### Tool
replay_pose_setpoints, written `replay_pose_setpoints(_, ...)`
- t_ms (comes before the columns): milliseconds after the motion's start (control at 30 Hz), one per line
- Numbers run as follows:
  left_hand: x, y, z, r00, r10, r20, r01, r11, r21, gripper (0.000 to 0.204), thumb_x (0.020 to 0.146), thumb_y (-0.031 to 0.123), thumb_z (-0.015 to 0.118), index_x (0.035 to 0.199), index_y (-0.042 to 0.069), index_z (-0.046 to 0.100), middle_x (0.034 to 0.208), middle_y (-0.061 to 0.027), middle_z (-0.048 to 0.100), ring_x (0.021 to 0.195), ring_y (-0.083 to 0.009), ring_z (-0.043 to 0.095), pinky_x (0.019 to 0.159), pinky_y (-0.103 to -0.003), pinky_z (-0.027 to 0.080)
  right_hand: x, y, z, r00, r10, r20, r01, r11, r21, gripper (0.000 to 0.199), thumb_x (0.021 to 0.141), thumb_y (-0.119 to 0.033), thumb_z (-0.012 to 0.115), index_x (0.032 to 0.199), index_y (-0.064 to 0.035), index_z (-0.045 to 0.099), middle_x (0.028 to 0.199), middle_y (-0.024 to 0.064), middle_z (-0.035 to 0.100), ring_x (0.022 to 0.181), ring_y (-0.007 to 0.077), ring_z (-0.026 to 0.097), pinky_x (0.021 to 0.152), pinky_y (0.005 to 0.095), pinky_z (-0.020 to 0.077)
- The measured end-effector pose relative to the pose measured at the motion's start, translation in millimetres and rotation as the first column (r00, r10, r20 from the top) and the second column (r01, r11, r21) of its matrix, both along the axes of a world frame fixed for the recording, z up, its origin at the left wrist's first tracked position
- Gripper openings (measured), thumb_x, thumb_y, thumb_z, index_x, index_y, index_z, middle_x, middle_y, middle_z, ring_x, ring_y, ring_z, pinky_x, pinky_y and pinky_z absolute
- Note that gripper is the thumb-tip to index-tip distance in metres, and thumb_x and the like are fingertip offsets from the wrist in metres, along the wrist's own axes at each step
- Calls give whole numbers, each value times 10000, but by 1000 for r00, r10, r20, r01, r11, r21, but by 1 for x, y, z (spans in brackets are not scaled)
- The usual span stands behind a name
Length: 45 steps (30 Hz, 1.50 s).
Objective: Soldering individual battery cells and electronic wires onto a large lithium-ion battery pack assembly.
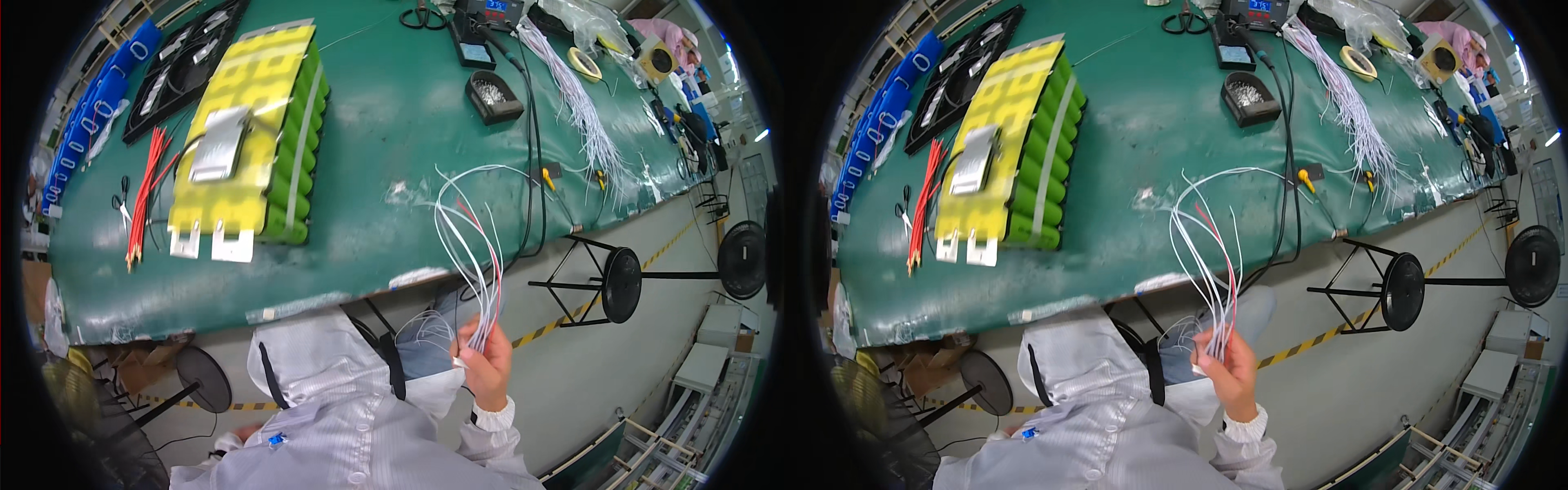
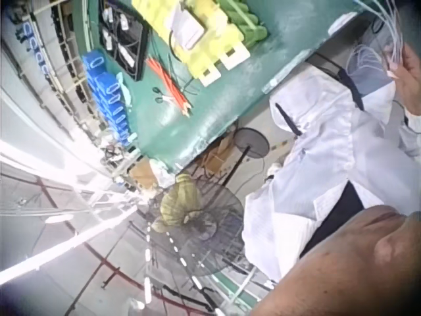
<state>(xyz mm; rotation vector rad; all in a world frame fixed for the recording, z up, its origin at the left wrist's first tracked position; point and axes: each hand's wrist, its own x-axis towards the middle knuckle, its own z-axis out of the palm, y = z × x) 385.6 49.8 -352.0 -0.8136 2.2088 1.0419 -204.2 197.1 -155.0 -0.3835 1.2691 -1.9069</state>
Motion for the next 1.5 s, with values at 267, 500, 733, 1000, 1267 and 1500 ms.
replay_pose_setpoints(267, 103, -26, 144, 765, 165, 623, -289, 952, 103, 293, 841, 148, 615, 1113, 41, 603, 1062, -189, 657, 1019, -278, 623, 890, -410, 486, -51, 25, 30, 999, 14, -52, -6, 987, 160, 296, 826, -96, 663, 1074, 33, 563, 859, 59, 516, 671, 137, 513, 605, 272, 436)
replay_pose_setpoints(500, -167, -137, 247, 991, -112, -76, 46, 808, -588, 128, 708, 71, 608, 829, 36, 583, 809, -125, 579, 809, -370, 576, 671, -444, 487, -11, -16, 13, 983, -87, -160, 79, 995, -59, 328, 785, -108, 684, 1039, 19, 522, 903, 78, 474, 601, 120, 444, 512, 250, 378)
replay_pose_setpoints(733, -355, -126, 275, 524, -602, -602, 146, 760, -633, 155, 735, 121, 623, 781, 66, 486, 762, -71, 491, 718, -251, 567, 631, -368, 496, 69, -77, 21, 999, 18, -32, -22, 991, -133, 285, 789, -30, 622, 1039, 21, 495, 912, 94, 479, 601, 142, 481, 488, 259, 390)
replay_pose_setpoints(1000, -411, -119, 251, 627, 8, -779, 225, 955, 191, 206, 996, 193, 519, 1015, 7, 604, 907, -109, 639, 837, -257, 649, 698, -380, 511, 104, -81, 23, 990, 139, -40, -143, 981, -129, 286, 847, -68, 650, 1068, 6, 485, 869, 83, 487, 624, 153, 499, 580, 273, 454)
replay_pose_setpoints(1267, -431, -126, 252, 681, 711, -175, -18, 255, 967, 318, 1020, 246, 536, 1224, 3, 534, 946, -50, 639, 897, -138, 636, 880, -284, 514, 96, -93, 40, 982, 151, -115, -168, 974, -154, 208, 884, -23, 606, 1058, -2, 494, 913, 83, 500, 735, 155, 558, 668, 290, 479)
replay_pose_setpoints(1500, -404, -118, 273, 636, 675, -373, 108, 401, 910, 348, 1062, 225, 412, 1237, -59, 510, 856, -89, 628, 909, -208, 661, 952, -380, 509, 93, -57, -12, 996, 86, -17, -87, 995, -45, 175, 918, -16, 589, 1065, -25, 493, 989, 57, 501, 814, 122, 551, 762, 270, 463)
